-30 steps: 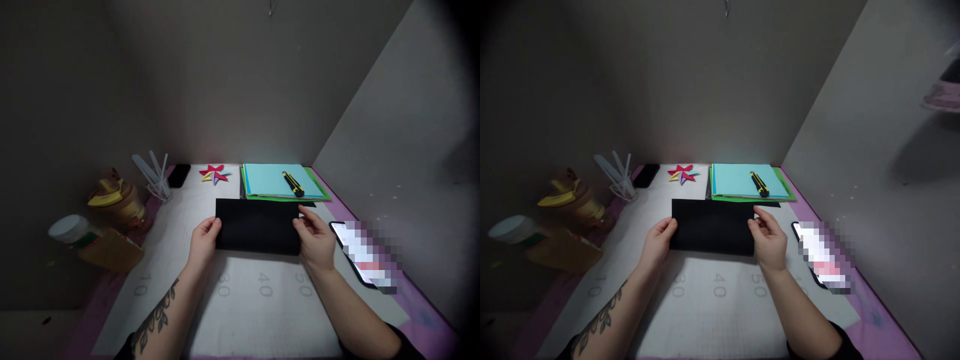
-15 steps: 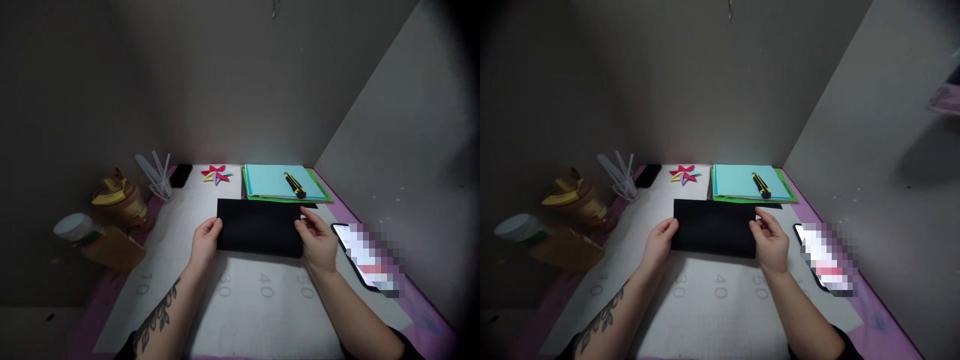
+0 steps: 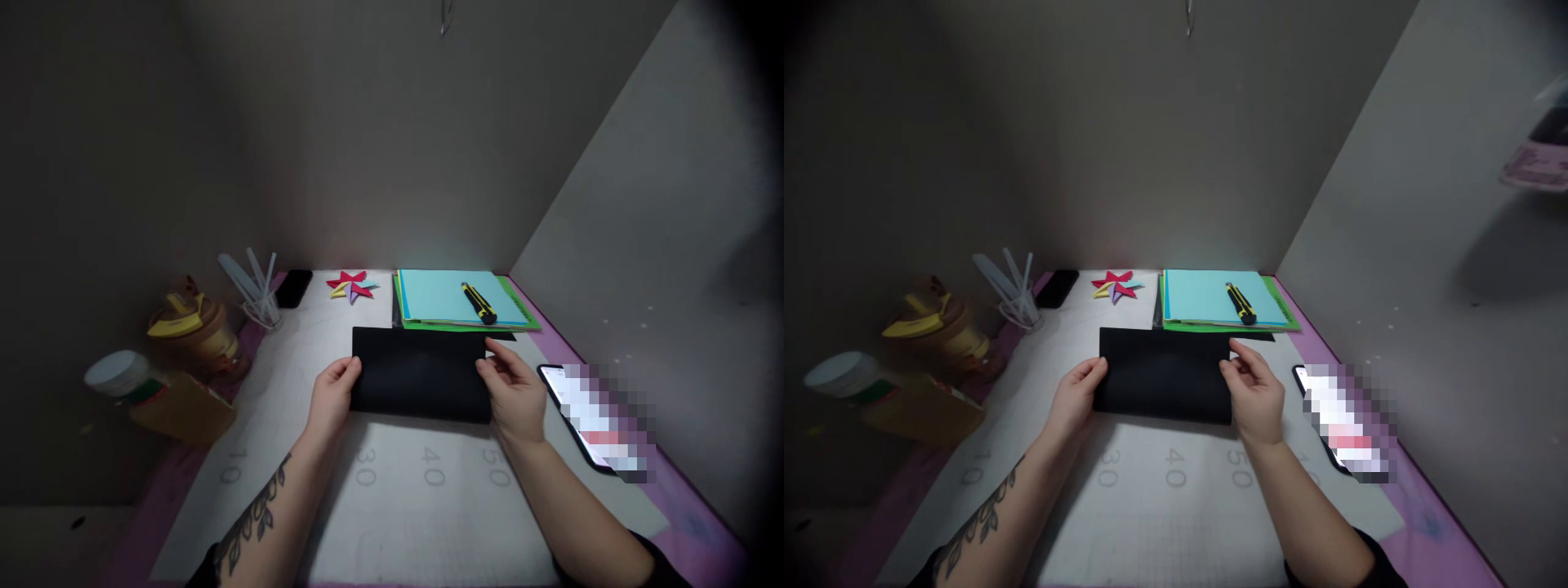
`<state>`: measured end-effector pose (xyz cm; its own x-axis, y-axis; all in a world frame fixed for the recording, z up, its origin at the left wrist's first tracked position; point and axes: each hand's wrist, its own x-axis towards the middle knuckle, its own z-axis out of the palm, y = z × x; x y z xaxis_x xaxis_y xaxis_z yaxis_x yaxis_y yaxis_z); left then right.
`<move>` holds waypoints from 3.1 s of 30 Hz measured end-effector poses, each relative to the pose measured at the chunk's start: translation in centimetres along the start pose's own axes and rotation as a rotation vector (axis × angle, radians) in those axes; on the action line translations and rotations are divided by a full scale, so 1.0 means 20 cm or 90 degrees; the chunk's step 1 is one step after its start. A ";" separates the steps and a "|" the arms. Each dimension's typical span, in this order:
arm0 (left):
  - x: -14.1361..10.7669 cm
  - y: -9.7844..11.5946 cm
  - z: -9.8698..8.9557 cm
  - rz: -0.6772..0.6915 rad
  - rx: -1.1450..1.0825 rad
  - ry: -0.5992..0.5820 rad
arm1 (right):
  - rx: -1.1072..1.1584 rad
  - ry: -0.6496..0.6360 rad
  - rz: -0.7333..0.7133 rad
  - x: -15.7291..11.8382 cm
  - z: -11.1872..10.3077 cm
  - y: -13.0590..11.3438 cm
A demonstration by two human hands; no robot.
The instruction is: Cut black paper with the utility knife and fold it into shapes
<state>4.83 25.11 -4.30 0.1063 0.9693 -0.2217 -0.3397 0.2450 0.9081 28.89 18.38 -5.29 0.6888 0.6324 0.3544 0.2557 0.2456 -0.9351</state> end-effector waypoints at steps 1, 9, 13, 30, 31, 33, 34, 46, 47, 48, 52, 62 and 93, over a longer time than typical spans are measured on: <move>0.00 0.00 0.00 -0.002 -0.001 0.003 | -0.003 -0.001 0.000 0.00 0.00 0.00; -0.02 0.03 0.02 -0.014 -0.018 -0.006 | 0.003 0.010 0.010 0.00 0.00 0.00; -0.01 0.02 0.02 -0.011 -0.013 -0.003 | -0.006 0.010 0.006 0.00 0.00 -0.01; 0.00 0.01 0.01 -0.005 0.000 -0.008 | 0.118 0.007 0.004 0.02 0.02 -0.02; 0.00 0.01 0.01 -0.002 0.000 -0.007 | 0.122 0.006 0.001 0.02 0.02 -0.02; 0.01 0.01 0.01 0.001 0.000 -0.006 | 0.123 0.008 -0.001 0.03 0.02 -0.02; 0.01 0.01 0.01 0.000 -0.001 -0.007 | 0.122 0.007 0.001 0.03 0.02 -0.01; 0.01 0.02 0.00 -0.010 0.019 -0.008 | 0.012 -0.030 -0.092 0.03 -0.01 -0.01; 0.02 0.02 0.00 -0.009 0.020 -0.007 | 0.004 -0.036 -0.093 0.03 -0.01 -0.01; 0.02 0.02 0.00 -0.010 0.020 -0.005 | -0.001 -0.039 -0.091 0.03 -0.01 -0.02; 0.02 0.01 0.00 -0.017 0.018 0.001 | 0.007 -0.039 -0.087 0.03 -0.01 -0.03; 0.02 0.02 0.00 -0.015 0.008 -0.001 | 0.009 -0.041 -0.078 0.02 -0.01 -0.02; 0.08 0.05 -0.12 0.053 0.781 -0.067 | -0.030 -0.220 0.271 0.10 0.01 0.22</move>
<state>2.41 26.87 -4.61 0.2205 0.9606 -0.1694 0.7465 -0.0544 0.6631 31.25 20.95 -8.70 0.4769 0.8752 -0.0813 0.0388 -0.1134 -0.9928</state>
